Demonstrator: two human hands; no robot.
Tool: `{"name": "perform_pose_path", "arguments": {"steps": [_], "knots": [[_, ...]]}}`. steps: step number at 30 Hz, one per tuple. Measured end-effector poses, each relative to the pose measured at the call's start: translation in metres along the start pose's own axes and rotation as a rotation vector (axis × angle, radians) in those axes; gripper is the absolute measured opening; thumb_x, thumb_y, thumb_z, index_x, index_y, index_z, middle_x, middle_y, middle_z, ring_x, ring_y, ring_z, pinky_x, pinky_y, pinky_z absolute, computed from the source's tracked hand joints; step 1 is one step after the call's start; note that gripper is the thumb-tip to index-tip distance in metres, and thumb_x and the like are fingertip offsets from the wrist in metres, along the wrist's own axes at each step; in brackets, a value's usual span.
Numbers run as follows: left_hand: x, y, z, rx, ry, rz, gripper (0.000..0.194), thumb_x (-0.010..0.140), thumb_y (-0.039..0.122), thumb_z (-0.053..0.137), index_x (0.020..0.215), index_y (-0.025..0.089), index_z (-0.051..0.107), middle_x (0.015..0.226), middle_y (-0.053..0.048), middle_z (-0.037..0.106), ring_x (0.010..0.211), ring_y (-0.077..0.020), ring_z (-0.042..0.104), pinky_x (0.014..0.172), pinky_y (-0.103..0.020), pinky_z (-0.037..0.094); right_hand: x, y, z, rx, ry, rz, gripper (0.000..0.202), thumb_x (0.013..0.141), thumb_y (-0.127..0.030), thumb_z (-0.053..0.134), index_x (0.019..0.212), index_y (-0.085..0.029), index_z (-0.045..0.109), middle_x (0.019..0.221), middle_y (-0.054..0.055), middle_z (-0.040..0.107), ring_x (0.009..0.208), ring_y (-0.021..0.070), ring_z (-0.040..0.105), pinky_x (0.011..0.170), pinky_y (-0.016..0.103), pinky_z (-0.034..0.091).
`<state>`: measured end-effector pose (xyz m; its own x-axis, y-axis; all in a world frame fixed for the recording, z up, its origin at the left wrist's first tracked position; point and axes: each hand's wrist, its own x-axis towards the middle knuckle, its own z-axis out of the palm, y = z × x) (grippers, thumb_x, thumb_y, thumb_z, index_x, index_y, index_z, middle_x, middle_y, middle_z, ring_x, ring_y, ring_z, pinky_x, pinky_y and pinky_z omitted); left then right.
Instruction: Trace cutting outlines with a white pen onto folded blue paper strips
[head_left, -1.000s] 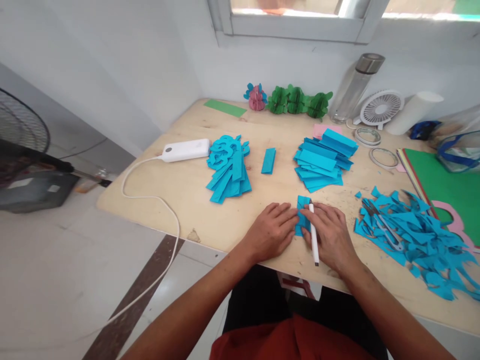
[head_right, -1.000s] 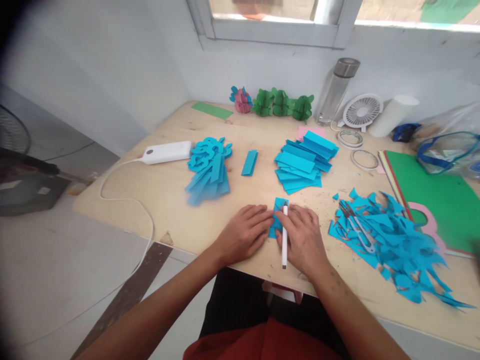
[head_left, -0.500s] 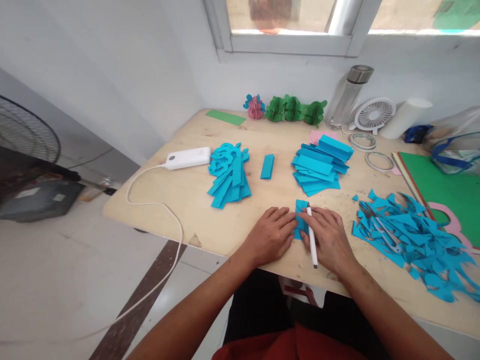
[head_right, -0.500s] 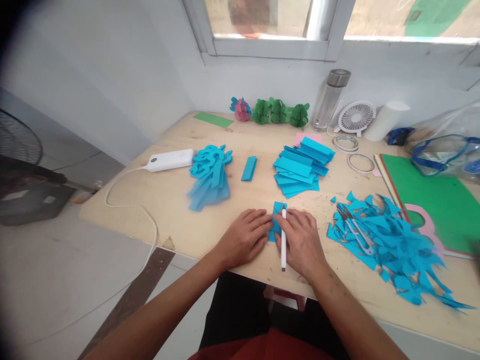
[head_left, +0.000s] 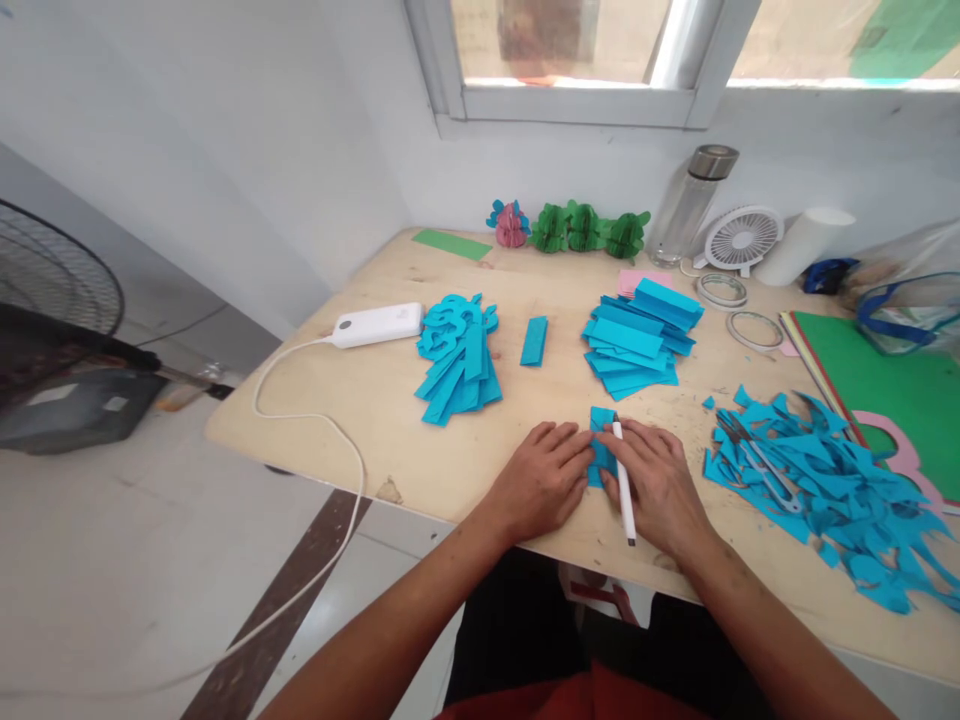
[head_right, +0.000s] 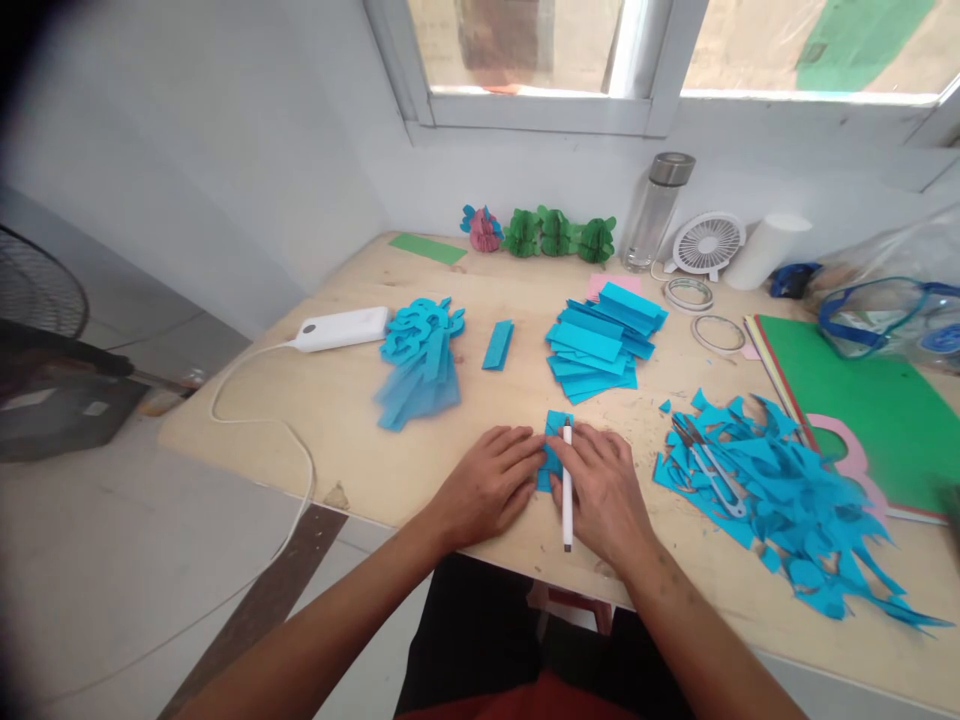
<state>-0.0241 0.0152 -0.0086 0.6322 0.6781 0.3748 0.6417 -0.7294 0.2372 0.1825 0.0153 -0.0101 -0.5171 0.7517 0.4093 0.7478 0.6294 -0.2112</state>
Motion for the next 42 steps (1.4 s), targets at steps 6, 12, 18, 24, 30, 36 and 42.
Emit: {"name": "perform_pose_path", "arguments": {"steps": [6,12,18,24,30,36,42], "knots": [[0.0003,0.0002,0.0,0.009,0.006,0.006,0.031,0.093,0.022,0.045,0.119,0.014,0.059,0.132,-0.009,0.061,0.121,-0.0271,0.055,0.105,-0.047,0.04,-0.0013,0.0005,0.0027,-0.004,-0.003,-0.021,0.049,0.09,-0.023,0.052,0.139,-0.02,0.047,0.128,0.013,0.064,0.121,0.0265,0.056,0.102,0.048,0.038],[0.0008,0.0008,-0.0022,0.007,0.007,0.002,0.031,0.092,0.022,0.046,0.119,0.014,0.059,0.129,-0.009,0.063,0.121,-0.0268,0.055,0.104,-0.046,0.041,0.0001,-0.0009,0.0009,-0.016,-0.015,-0.017,0.047,0.091,-0.022,0.051,0.137,-0.019,0.048,0.126,0.013,0.065,0.12,0.0265,0.057,0.1,0.047,0.039],[0.0006,0.0012,-0.0023,0.001,0.005,-0.002,0.032,0.092,0.022,0.046,0.121,0.016,0.058,0.127,-0.01,0.063,0.121,-0.0268,0.055,0.104,-0.047,0.041,0.0009,-0.0024,-0.0008,-0.017,-0.012,-0.01,0.046,0.091,-0.023,0.049,0.137,-0.02,0.05,0.126,0.013,0.065,0.12,0.0265,0.057,0.097,0.045,0.04],[0.0001,0.0008,-0.0013,-0.002,0.01,0.001,0.03,0.092,0.022,0.046,0.118,0.015,0.059,0.128,-0.01,0.062,0.121,-0.0259,0.054,0.105,-0.046,0.041,0.0009,-0.0018,-0.0009,-0.018,-0.025,-0.01,0.046,0.091,-0.024,0.049,0.137,-0.021,0.049,0.127,0.013,0.064,0.121,0.0275,0.057,0.095,0.045,0.041],[0.0005,0.0003,-0.0022,-0.023,-0.006,-0.011,0.03,0.092,0.022,0.046,0.119,0.016,0.058,0.131,-0.009,0.061,0.122,-0.0259,0.054,0.106,-0.046,0.04,0.0004,-0.0011,-0.0007,-0.012,-0.023,-0.011,0.046,0.091,-0.023,0.05,0.137,-0.021,0.049,0.127,0.013,0.064,0.121,0.0277,0.056,0.096,0.045,0.039],[0.0009,-0.0032,-0.0034,-0.138,-0.009,-0.085,0.038,0.088,0.02,0.048,0.125,0.015,0.052,0.128,-0.01,0.061,0.125,-0.0258,0.051,0.106,-0.045,0.041,-0.0004,0.0003,-0.0002,-0.014,-0.023,-0.016,0.047,0.09,-0.024,0.051,0.137,-0.021,0.049,0.13,0.013,0.062,0.122,0.0282,0.055,0.096,0.046,0.038],[0.0007,-0.0056,-0.0016,-0.204,0.02,-0.112,0.039,0.086,0.017,0.049,0.125,0.014,0.052,0.124,-0.012,0.061,0.123,-0.0259,0.051,0.104,-0.044,0.044,-0.0007,0.0026,0.0015,-0.012,-0.008,-0.021,0.047,0.089,-0.024,0.051,0.136,-0.02,0.049,0.127,0.014,0.064,0.121,0.0284,0.056,0.095,0.045,0.038]]}}
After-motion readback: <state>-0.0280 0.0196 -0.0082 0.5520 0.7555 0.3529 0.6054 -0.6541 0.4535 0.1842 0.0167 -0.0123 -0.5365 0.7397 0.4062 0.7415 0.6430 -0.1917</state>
